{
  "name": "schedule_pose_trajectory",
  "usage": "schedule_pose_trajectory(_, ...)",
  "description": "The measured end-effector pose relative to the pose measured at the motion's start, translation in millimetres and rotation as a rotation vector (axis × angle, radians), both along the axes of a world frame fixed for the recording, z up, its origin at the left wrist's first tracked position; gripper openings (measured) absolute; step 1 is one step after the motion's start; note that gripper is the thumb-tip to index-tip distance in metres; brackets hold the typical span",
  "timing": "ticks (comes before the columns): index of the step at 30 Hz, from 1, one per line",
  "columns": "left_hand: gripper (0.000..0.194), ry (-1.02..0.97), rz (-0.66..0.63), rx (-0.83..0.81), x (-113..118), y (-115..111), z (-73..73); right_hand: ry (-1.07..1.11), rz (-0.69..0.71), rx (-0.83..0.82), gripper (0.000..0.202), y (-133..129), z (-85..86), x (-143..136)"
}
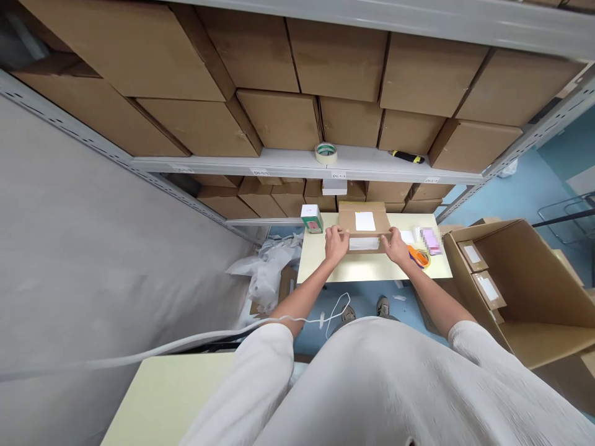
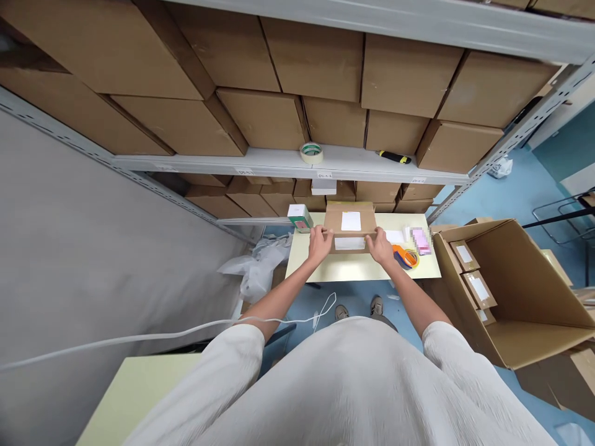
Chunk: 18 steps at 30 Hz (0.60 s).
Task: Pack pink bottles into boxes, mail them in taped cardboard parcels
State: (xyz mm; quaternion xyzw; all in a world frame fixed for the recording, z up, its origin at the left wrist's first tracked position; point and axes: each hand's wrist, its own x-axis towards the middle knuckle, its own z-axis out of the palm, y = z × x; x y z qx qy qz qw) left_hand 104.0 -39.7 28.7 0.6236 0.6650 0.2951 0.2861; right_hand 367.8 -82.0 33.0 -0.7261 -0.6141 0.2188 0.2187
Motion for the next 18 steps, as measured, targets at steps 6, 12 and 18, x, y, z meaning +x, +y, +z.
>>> schedule_pose_trajectory(6,0.015,0.094,-0.055,-0.254,-12.8,-25.4,-38.9,-0.044,0.083,-0.175,0.047,-29.6,-46.3,7.4)
schedule_pose_trajectory(12,0.036,0.106,-0.052,-0.325,-21.2,-9.1,-50.2,0.055,0.026,-0.204,0.038,-10.8,-51.7,13.4)
schedule_pose_trajectory(18,0.076,-0.152,-0.033,-0.337,-8.0,26.2,-48.9,0.427,-0.182,-0.198,0.050,29.2,-43.7,6.8)
